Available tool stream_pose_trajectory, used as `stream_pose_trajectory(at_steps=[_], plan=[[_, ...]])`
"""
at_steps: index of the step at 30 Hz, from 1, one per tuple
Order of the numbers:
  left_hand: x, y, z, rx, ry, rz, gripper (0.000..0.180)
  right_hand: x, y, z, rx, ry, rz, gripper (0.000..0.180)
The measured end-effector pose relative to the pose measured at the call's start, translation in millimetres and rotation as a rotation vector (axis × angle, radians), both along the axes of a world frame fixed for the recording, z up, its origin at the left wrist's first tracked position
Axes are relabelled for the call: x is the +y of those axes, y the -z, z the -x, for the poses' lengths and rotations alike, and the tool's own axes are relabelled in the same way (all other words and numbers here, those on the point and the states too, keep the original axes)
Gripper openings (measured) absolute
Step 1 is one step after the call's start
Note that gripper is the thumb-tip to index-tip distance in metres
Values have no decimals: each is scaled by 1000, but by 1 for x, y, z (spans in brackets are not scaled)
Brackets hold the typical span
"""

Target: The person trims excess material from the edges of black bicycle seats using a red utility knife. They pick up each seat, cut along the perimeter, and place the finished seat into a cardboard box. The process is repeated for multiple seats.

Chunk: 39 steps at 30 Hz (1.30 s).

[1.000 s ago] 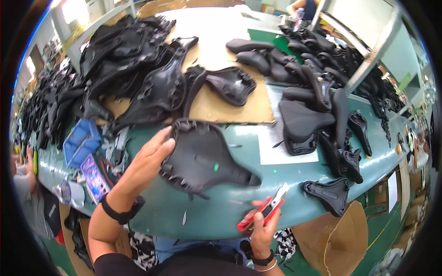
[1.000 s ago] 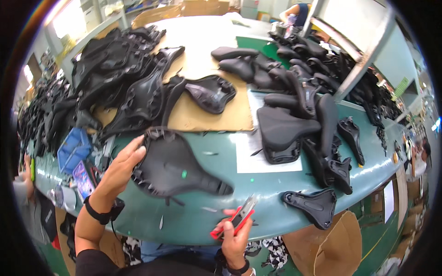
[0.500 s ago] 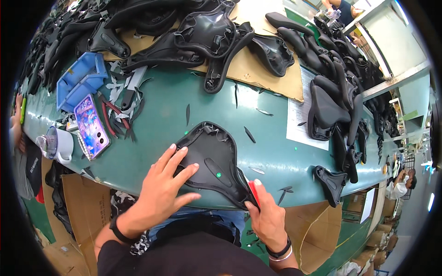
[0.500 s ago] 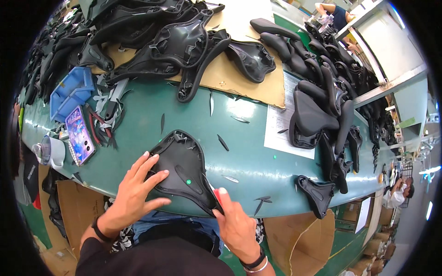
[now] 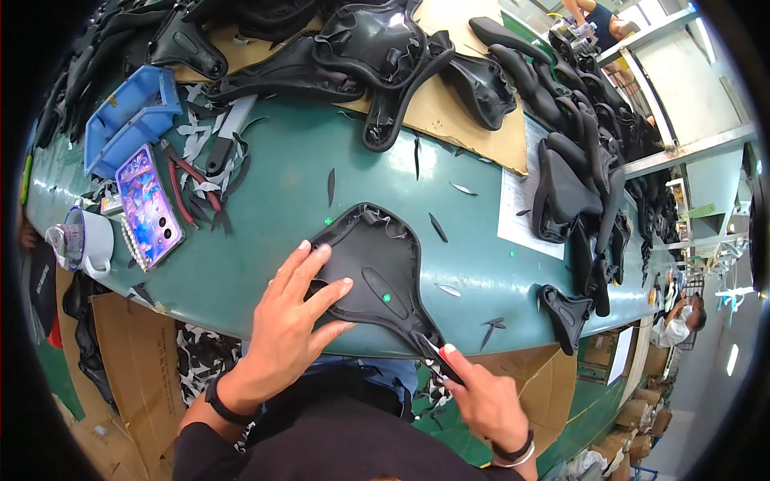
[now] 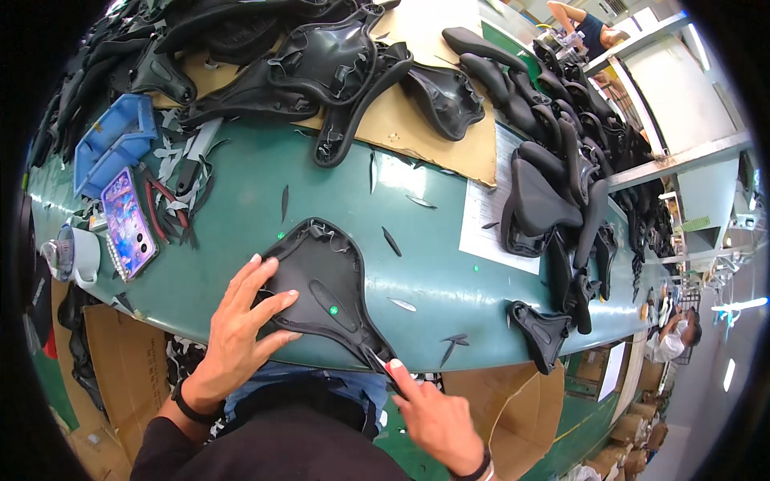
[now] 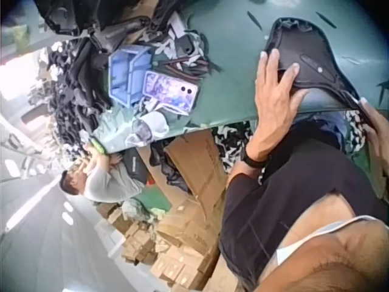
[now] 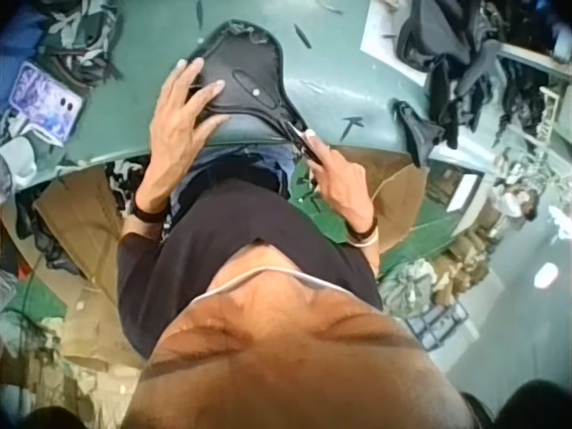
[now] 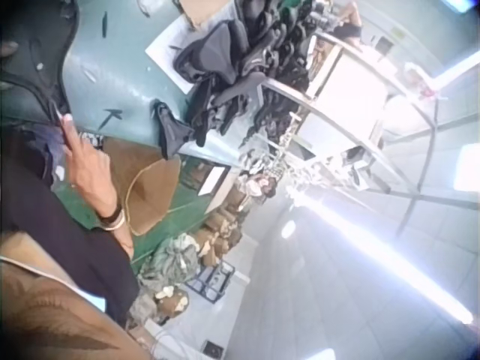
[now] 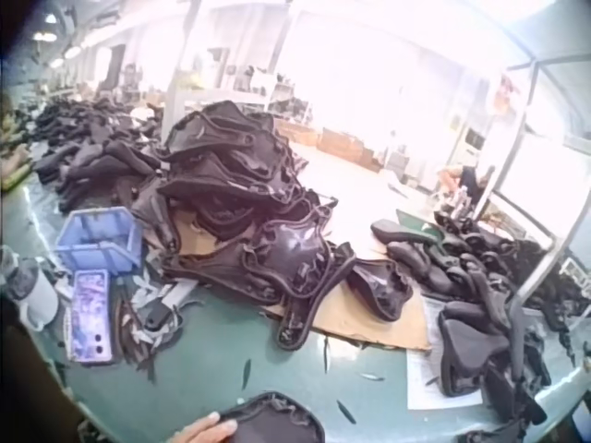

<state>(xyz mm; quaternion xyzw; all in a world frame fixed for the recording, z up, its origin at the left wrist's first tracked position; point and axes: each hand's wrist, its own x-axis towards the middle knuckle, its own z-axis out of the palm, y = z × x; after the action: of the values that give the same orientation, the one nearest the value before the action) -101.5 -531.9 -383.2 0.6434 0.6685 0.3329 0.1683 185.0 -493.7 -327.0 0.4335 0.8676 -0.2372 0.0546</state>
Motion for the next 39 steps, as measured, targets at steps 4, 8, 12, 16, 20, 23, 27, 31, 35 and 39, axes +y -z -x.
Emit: stream_pose_trajectory(at_steps=[4,8,12,16,20,23,27,31,35,39], plan=[[-21,12,-17,-547,-377,-21,68,12,24,2,478,357,-42,45],[-14,10,-36,-1072,-414,182,74,5,52,39,498,219,84,43],[12,15,-17,-748,-265,187,67,-6,57,46,673,82,98,40],[36,-23,19,-151,261,287,43,6,58,33,898,615,124,37],[61,-31,19,193,527,52,28,6,58,47,922,625,445,41],[60,-27,-10,252,230,-122,16,1,78,50,838,524,349,41],[28,-15,-55,-78,-174,-70,18,3,75,51,934,577,488,43],[21,7,-70,-122,-193,-22,17,14,75,38,799,399,415,48],[20,7,-67,-208,-158,-25,15,25,66,20,668,99,31,58],[20,9,-64,-243,-142,-71,13,43,52,20,477,-153,-115,62]])
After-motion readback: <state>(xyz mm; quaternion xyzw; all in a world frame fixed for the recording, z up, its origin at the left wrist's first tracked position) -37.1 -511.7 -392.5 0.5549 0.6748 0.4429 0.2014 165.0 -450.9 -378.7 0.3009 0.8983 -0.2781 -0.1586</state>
